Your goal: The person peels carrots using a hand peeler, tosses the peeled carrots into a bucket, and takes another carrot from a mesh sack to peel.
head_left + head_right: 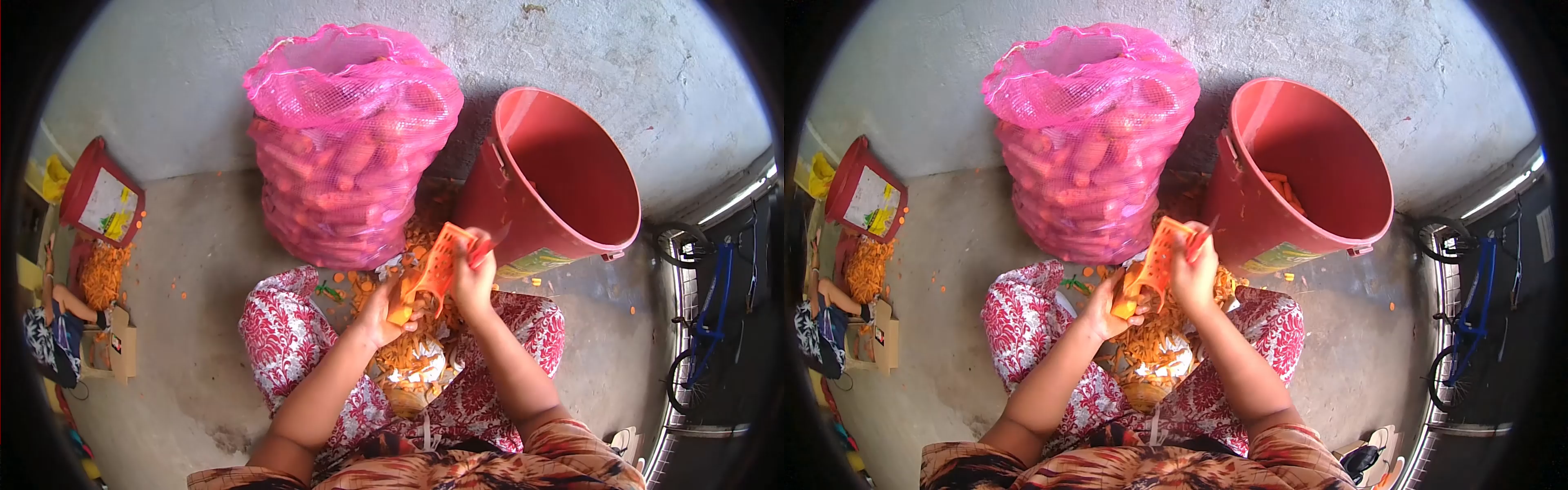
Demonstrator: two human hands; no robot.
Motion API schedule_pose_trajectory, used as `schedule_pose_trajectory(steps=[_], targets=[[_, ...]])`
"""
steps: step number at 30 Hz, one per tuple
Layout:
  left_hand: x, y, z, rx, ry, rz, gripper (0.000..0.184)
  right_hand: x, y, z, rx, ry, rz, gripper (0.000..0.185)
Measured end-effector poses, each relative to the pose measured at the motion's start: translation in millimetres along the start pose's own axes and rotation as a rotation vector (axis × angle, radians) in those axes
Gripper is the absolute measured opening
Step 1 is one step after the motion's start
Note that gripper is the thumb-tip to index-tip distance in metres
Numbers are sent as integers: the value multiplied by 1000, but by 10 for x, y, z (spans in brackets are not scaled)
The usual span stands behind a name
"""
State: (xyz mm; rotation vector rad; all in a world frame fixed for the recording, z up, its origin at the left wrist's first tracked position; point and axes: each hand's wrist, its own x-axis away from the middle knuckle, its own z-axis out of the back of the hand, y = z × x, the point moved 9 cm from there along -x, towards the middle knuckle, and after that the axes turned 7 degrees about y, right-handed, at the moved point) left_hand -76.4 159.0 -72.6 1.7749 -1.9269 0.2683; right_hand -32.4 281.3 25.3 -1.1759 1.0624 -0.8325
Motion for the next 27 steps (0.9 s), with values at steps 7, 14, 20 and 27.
schedule_pose_trajectory(steps=[7,14,20,27], targets=[[2,17,-22,-53,2,-46,37,-40,40,50,-70,57,11,12],[-32,58,100,-109,61,-63,39,-456,-234,466,192,161,189,13],[-75,53,204,-103,150,-67,40,-300,-94,211,-21,44,95,13],[-7,24,-20,-19,27,-61,37,73,99,-180,132,-45,59,12]])
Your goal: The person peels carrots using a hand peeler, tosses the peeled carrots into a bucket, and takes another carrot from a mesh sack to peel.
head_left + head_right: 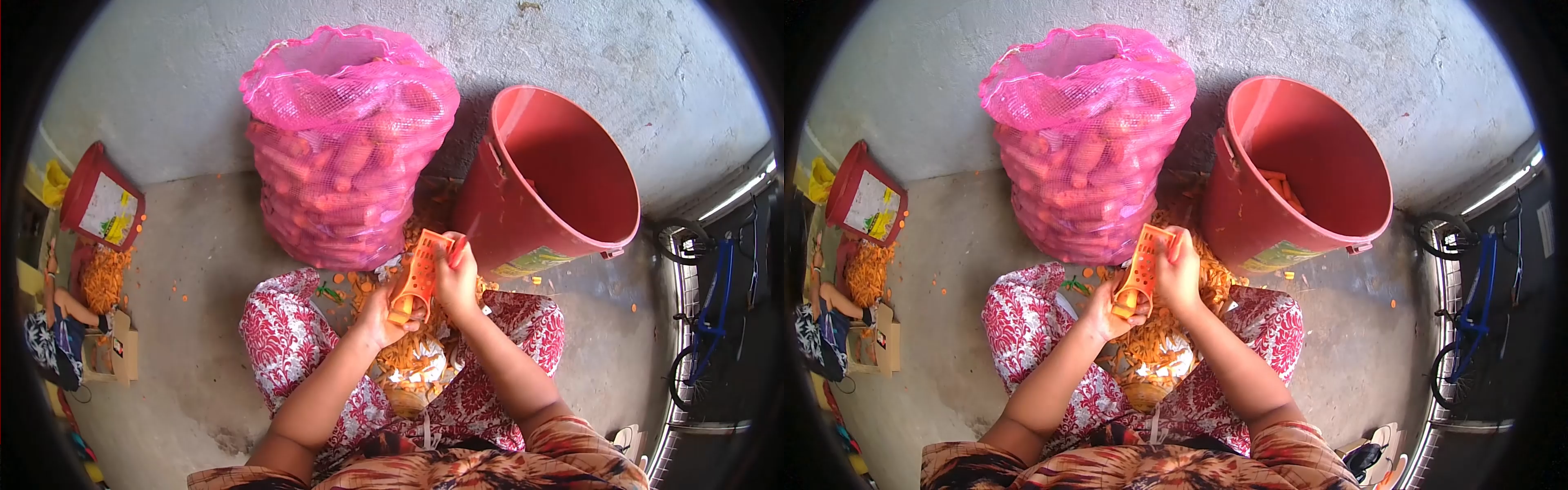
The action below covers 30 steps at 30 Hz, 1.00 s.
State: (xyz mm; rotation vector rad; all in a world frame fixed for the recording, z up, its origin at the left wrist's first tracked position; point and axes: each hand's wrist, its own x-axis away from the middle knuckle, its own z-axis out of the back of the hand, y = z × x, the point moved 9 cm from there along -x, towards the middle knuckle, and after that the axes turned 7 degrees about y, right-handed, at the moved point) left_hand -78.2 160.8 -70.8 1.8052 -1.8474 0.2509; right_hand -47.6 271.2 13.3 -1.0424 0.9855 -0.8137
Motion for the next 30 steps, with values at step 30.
schedule_pose_trajectory(steps=[30], targets=[[-8,5,40,-23,78,-18,29,-326,171,298,-518,122,-339,15]])
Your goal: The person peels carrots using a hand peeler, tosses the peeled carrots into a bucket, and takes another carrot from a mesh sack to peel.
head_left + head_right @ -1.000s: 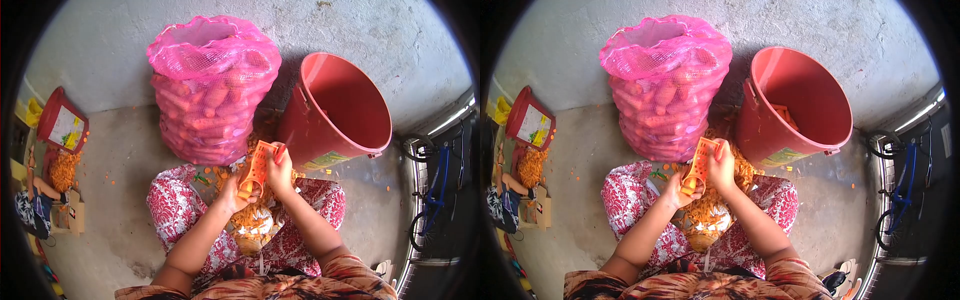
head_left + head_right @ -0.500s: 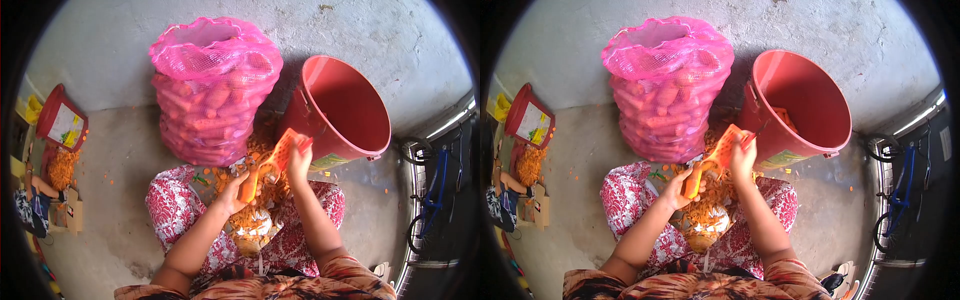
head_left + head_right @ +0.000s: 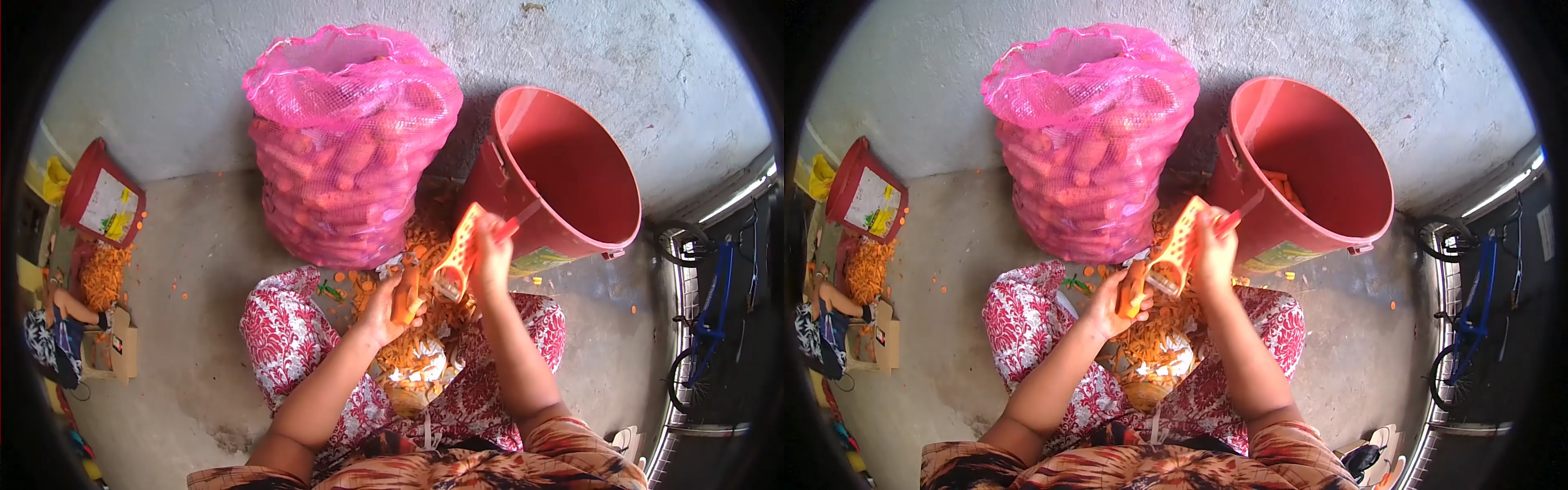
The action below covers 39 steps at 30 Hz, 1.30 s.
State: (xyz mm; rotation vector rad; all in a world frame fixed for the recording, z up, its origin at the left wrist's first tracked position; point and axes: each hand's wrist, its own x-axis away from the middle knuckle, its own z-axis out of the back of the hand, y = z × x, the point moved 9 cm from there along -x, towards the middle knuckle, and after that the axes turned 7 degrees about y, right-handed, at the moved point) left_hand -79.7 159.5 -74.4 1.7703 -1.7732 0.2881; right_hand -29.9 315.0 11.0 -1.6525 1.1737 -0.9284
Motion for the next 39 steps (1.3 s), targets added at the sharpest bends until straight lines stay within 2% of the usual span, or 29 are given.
schedule_pose_trajectory(steps=[1,2,5,6,8,10,12,15,18,19,22,24,26,27,30,31,34,37,39], targets=[[-22,-7,-2,6,-71,5,30,-54,-287,18,362,23,269,15],[-54,-5,71,4,-22,-7,30,-24,-516,-38,724,46,540,15],[-111,37,235,0,111,-49,30,-141,-254,124,548,-7,388,14],[-121,55,267,-11,121,-65,32,-48,-207,65,303,-17,190,14],[-133,77,308,-34,142,-92,36,26,-67,8,401,-75,247,12],[-104,62,183,-28,82,-90,36,231,-29,-162,250,-104,135,10],[-54,47,97,-7,58,-95,34,370,-30,-287,251,-166,154,11],[22,59,-29,49,39,-110,29,419,51,-326,527,-194,353,15],[21,25,-74,42,-108,-64,31,429,50,-318,493,-157,331,13],[19,0,-63,53,-94,-49,31,411,48,-311,560,-153,323,13],[41,-55,-120,48,-110,1,34,197,-140,-158,557,27,617,11],[104,-94,-220,4,-196,35,35,-75,-270,146,620,282,654,12],[148,-93,-241,-40,-155,25,37,-393,-118,523,476,432,407,13],[131,-91,-204,-31,-140,23,36,-417,-94,505,278,359,411,13],[56,-65,-111,16,-143,33,36,-104,-19,105,147,30,202,13],[44,-65,-98,34,-151,44,37,25,28,5,171,-33,205,14],[27,-41,-36,-41,-87,-19,35,333,-1,-251,303,-124,205,13],[39,-18,-40,-10,-81,-17,35,363,-60,-277,462,-127,361,13],[84,3,-64,-62,1,-44,34,374,-60,-271,378,-141,291,13]])
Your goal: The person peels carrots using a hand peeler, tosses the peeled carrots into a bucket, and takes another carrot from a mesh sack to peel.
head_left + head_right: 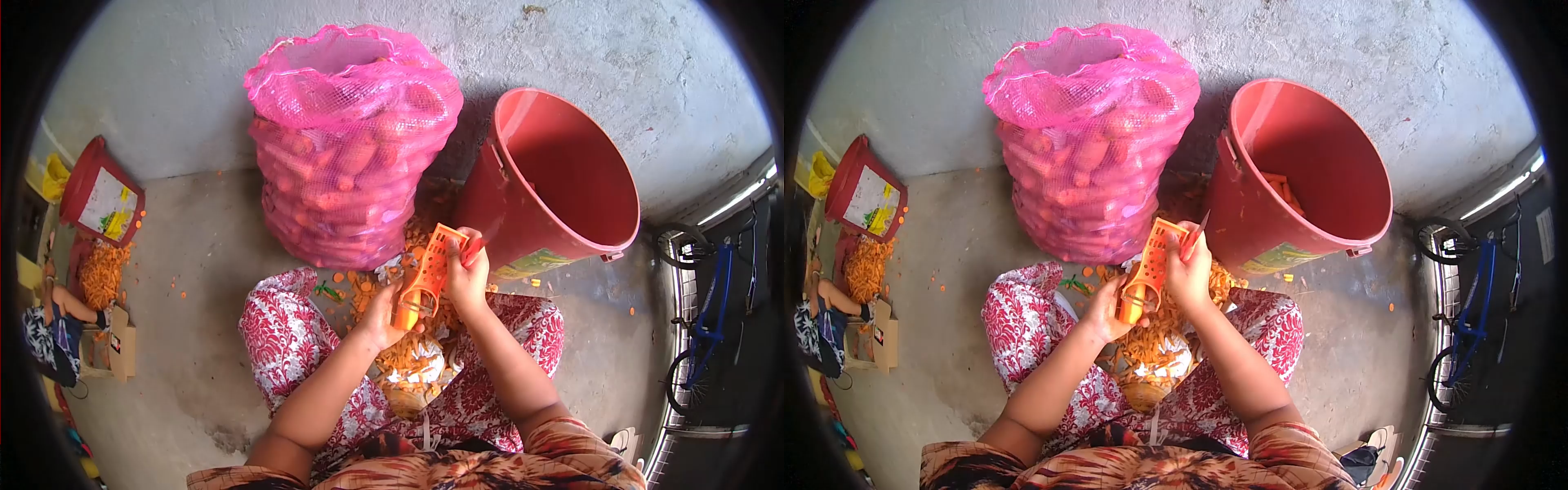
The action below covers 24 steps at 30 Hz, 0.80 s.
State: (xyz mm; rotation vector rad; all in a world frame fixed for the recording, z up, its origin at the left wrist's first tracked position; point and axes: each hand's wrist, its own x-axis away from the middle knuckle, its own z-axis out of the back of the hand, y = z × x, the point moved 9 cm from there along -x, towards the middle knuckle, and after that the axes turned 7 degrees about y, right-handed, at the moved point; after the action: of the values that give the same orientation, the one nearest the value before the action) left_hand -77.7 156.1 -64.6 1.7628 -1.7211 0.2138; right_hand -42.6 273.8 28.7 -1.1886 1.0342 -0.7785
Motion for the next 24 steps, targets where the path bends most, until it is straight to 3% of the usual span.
schedule_pose_trajectory(steps=[1,4,7,9,11,13,14,19,24], targets=[[15,19,-1,-27,41,-13,33,-2,5,-6,-46,-7,-31,14],[-57,-67,89,-23,-34,55,33,5,-182,1,204,9,240,14],[-36,-117,-8,17,-212,132,31,-264,-68,302,221,254,281,12],[51,-98,-201,92,-319,137,28,-455,250,541,43,409,22,10],[69,-19,-279,95,-367,82,25,-316,191,284,200,215,135,9],[52,57,-250,34,-352,-28,22,-242,196,298,101,300,60,8],[-48,-13,8,63,-393,40,21,-314,218,385,96,363,84,9],[-138,95,294,6,73,27,23,-453,389,649,35,420,-84,10],[-305,181,1081,-175,563,-114,21,-429,104,679,4,434,-3,12]])
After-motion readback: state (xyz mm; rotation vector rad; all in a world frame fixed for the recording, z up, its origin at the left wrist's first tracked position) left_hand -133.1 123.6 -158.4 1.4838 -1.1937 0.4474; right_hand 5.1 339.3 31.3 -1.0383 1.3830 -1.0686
